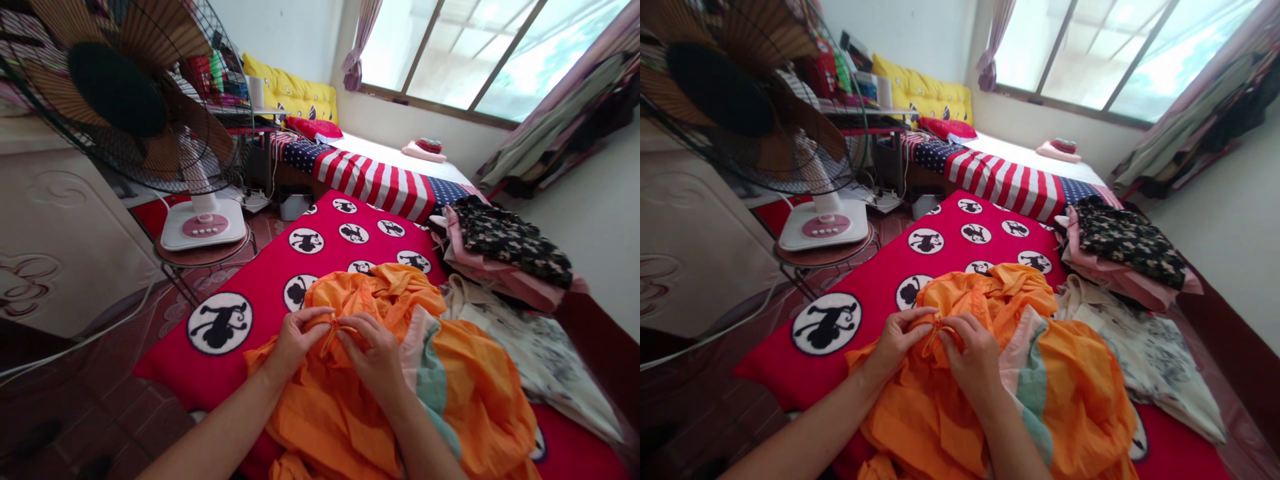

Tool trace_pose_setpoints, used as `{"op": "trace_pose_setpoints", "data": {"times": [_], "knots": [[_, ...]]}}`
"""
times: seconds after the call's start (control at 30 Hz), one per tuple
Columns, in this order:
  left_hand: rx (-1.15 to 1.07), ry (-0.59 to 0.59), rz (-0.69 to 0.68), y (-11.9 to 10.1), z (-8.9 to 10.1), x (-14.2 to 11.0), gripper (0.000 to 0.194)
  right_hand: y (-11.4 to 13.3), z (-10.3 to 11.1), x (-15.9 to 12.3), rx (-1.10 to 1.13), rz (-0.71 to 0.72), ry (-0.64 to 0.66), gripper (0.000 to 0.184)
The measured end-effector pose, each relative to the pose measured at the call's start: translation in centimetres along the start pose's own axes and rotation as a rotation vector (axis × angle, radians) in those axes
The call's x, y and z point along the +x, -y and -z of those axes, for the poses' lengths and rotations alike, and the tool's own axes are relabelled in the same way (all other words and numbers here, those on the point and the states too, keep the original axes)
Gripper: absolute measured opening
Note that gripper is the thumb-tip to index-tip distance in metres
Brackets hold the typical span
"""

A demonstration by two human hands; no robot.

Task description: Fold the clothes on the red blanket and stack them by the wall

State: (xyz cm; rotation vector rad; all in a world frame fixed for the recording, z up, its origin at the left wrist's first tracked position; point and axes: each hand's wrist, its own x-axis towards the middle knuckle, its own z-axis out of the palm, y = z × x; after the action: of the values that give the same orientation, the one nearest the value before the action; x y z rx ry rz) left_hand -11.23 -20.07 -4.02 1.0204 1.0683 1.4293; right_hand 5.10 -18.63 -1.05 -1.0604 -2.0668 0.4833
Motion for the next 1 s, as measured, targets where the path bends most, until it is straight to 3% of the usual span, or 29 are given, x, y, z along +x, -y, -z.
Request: {"op": "trace_pose_setpoints", "data": {"times": [0.33, 0.57, 0.83, 1.0], "knots": [[0.025, 0.032, -0.01, 0.4, -0.1, 0.2, 0.031, 0.2, 0.5, -0.1, -0.279, 0.141, -0.01, 0.017], [0.123, 0.147, 0.053, 0.6, -0.2, 0.1, 0.032, -0.1, 1.0, -0.2, -0.301, 0.17, -0.017, 0.019], [0.194, 0.228, 0.028, 0.6, 0.0, 0.1, 0.035, -0.7, 1.2, -0.3, -0.377, 0.35, 0.021, 0.021], [0.243, 0.287, 0.004, 0.8, -0.1, 0.0, 0.028, -1.1, 0.8, -0.6, -0.245, 0.277, 0.001, 0.017]]}}
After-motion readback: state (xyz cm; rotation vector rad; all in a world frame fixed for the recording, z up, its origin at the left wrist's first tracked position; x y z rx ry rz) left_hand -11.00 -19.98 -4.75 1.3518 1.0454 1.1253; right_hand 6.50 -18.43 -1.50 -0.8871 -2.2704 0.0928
